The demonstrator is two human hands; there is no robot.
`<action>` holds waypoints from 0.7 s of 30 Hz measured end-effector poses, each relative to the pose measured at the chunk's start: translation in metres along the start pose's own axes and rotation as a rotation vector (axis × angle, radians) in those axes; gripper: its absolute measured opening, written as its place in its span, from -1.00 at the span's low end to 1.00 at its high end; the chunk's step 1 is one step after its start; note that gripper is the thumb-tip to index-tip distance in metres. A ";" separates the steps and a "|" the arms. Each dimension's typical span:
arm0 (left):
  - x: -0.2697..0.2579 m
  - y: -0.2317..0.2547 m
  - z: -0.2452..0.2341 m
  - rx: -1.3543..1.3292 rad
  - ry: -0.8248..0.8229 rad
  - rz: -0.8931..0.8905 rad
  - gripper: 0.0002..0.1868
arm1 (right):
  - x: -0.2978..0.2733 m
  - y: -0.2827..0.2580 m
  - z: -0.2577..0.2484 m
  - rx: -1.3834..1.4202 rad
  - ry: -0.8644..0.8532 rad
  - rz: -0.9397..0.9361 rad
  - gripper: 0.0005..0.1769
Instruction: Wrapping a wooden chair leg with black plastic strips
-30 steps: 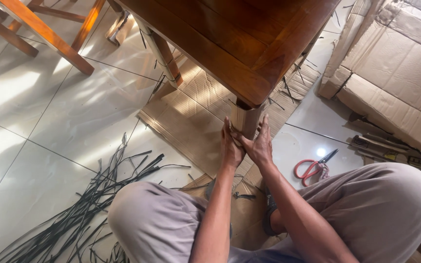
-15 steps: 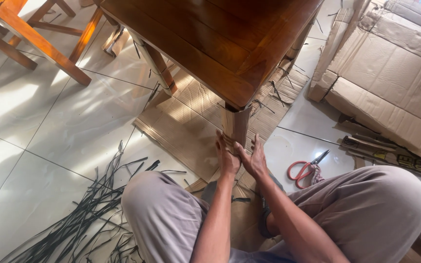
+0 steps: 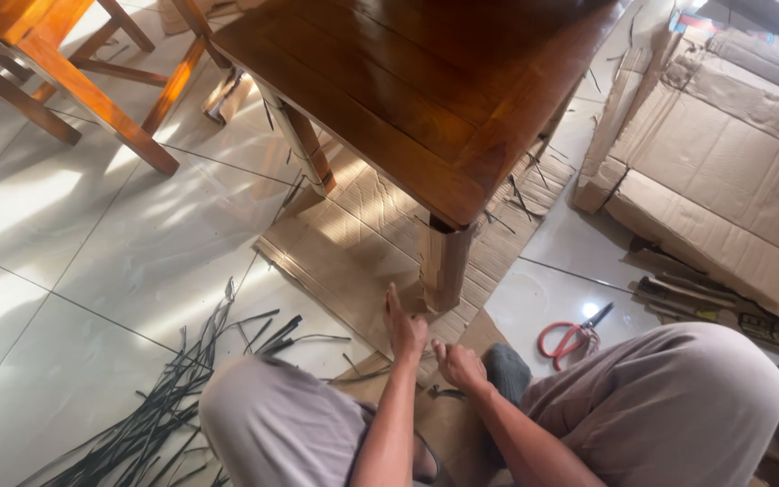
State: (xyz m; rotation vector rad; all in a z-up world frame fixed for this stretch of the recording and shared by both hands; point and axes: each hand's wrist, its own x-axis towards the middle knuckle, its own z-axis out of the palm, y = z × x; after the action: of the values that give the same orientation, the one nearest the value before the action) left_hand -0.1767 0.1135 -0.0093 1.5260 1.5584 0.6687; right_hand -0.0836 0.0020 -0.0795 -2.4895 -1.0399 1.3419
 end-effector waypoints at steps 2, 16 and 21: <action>0.011 -0.019 -0.009 -0.052 0.007 -0.048 -0.08 | -0.003 -0.012 0.000 0.005 0.009 -0.026 -0.28; 0.008 -0.061 -0.061 -0.097 0.228 -0.284 -0.45 | -0.002 -0.080 0.043 -0.157 -0.177 -0.359 -0.65; -0.004 -0.065 -0.086 -0.141 0.278 -0.351 -0.57 | 0.007 -0.089 0.077 -0.296 -0.130 -0.399 -0.65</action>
State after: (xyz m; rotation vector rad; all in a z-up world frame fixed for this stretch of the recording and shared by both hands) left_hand -0.2842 0.1172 -0.0193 1.0519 1.8852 0.7911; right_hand -0.1866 0.0586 -0.0938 -2.2226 -1.7670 1.3128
